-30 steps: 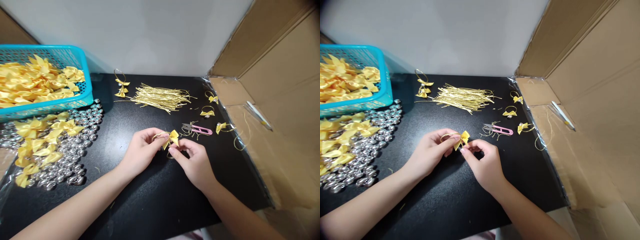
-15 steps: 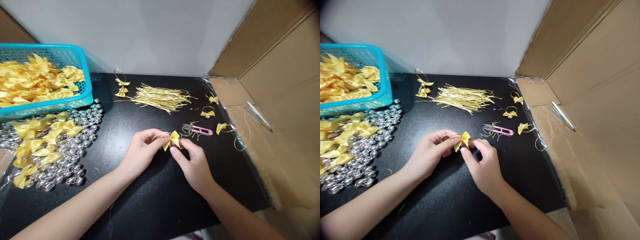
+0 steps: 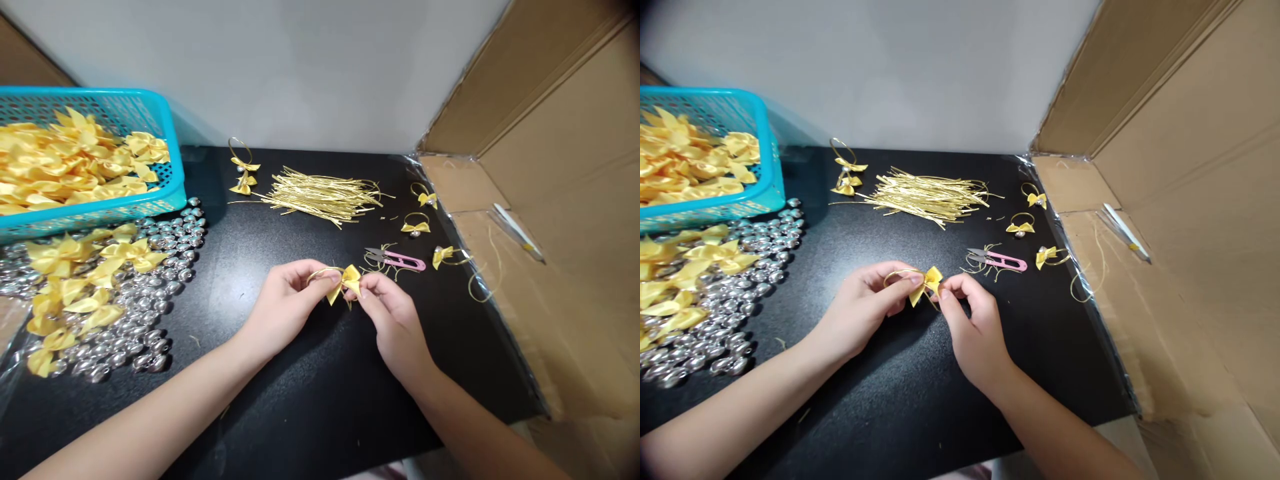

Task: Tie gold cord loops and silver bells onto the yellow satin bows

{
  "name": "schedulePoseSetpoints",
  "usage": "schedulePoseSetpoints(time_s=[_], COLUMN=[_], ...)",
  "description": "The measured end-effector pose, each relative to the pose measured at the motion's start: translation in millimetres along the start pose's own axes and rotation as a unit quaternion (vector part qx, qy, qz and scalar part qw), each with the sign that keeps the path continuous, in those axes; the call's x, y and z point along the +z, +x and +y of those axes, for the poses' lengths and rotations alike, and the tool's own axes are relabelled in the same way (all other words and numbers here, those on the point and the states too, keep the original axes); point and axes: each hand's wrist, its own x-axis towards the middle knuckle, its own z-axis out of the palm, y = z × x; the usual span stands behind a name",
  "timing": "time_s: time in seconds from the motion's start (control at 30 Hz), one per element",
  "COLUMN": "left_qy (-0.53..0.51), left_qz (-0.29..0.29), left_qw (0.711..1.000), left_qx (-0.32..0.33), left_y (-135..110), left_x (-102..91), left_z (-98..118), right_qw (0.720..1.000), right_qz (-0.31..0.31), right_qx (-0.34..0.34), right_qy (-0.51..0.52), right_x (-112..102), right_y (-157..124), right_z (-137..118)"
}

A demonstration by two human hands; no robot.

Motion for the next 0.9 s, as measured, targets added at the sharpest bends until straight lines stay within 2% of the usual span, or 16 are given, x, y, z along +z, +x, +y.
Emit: schedulePoseSetpoints(time_s=[0.13,0.2,0.3,0.37,0.57,0.7,0.8,0.9], left_qy=[0.009,0.042,0.123,0.176,0.261,0.27,0.255,0.249], left_qz=[0.024,0.036,0.041,0.031,-0.078,-0.129,-0.14,-0.127], left_qw=[1.0,0.998,0.99,0.982,0.961,0.954,0.957,0.96], left_qx=[0.002,0.018,0.046,0.056,0.041,0.033,0.024,0.015], left_y=[1,2,3,3,0,-3,-4,-3], left_x=[-0.9,-2.5,-6.3,-8.9,-10.8,-7.1,-6.2,-7.4], left_z=[-1,0,1,1,7,11,11,9], right_qw=[0.997,0.989,0.953,0.933,0.925,0.915,0.922,0.925], right_qz=[-0.016,-0.028,-0.044,-0.059,-0.025,-0.007,-0.016,-0.068], right_qx=[-0.042,-0.081,-0.168,-0.209,-0.239,-0.257,-0.266,-0.279], right_qy=[-0.058,-0.124,-0.248,-0.287,-0.296,-0.31,-0.28,-0.249], right_x=[0,1,0,-2,-12,-15,-18,-22], right_y=[-3,-5,-7,-8,-2,0,0,1], right_z=[-1,-2,-6,-9,-15,-14,-16,-20])
